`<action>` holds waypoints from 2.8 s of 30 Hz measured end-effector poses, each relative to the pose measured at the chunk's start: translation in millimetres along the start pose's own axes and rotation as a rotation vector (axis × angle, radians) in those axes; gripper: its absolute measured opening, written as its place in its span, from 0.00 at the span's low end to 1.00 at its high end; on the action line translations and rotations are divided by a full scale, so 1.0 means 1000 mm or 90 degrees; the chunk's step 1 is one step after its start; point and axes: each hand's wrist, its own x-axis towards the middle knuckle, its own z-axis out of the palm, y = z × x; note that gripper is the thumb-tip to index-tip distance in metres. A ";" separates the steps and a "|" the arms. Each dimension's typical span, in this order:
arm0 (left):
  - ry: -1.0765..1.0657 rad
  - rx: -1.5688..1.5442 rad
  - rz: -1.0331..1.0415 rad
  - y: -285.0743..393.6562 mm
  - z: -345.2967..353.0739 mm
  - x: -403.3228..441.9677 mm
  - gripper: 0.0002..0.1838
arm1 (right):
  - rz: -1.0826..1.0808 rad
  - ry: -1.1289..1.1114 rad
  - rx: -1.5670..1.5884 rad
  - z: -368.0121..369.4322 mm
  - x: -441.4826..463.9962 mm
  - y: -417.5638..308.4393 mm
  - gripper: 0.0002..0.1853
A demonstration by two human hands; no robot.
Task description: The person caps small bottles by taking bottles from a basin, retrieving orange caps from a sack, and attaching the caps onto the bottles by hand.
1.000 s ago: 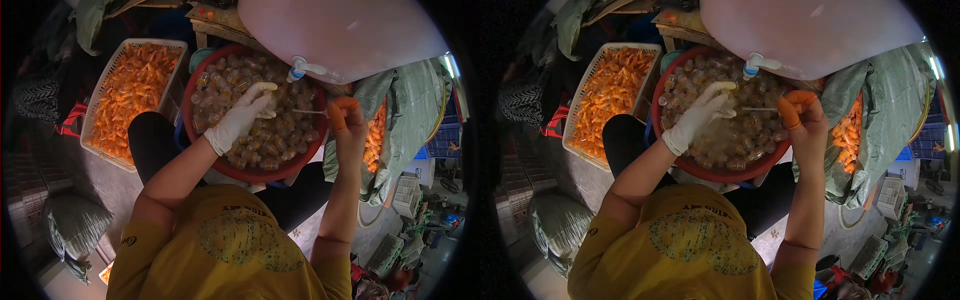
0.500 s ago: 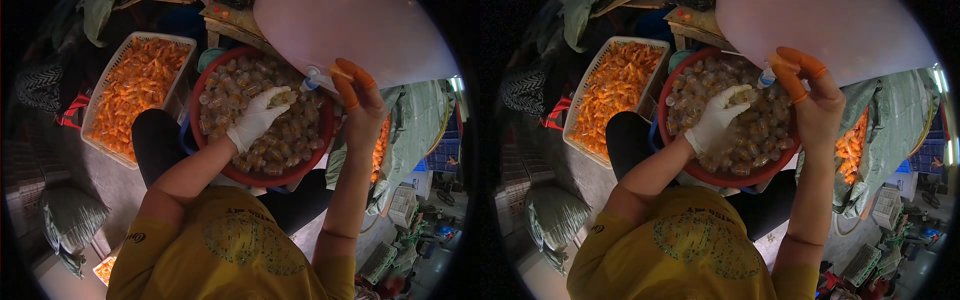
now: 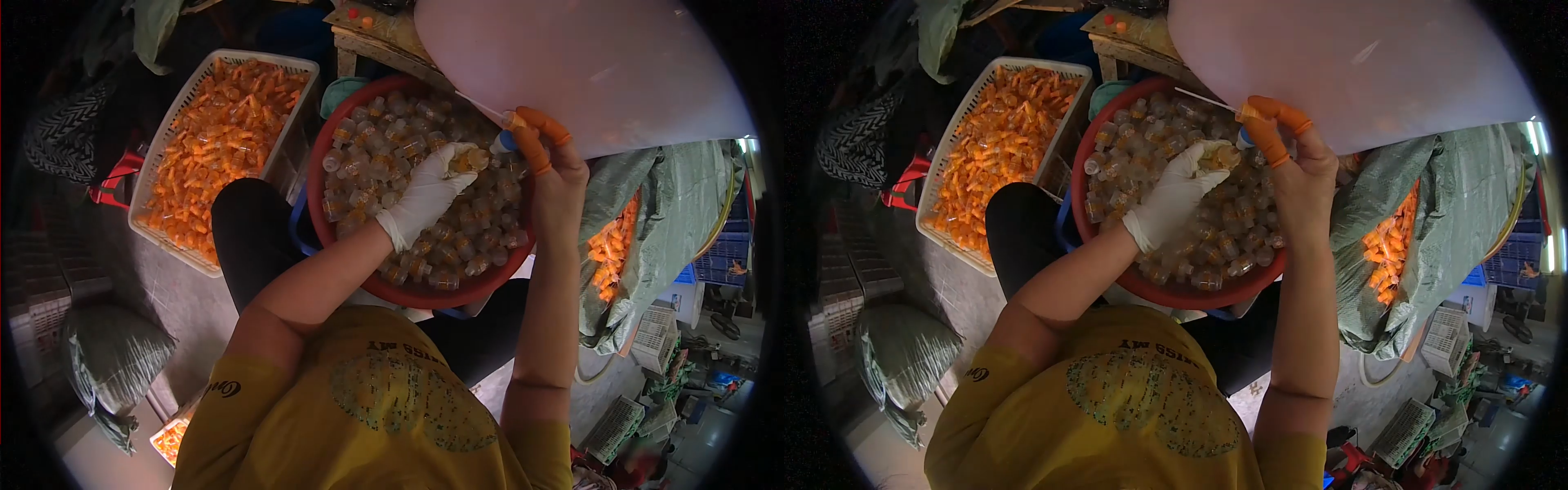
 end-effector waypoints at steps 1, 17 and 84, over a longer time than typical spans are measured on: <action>-0.003 -0.015 0.000 0.002 0.001 -0.001 0.21 | 0.002 0.003 -0.007 0.001 -0.001 0.001 0.12; 0.013 0.030 0.002 -0.006 -0.006 -0.004 0.21 | -0.247 -0.079 -0.302 -0.009 -0.025 -0.025 0.17; -0.094 0.857 0.344 0.039 -0.028 -0.098 0.27 | 0.174 -0.042 -0.186 -0.118 -0.130 0.033 0.16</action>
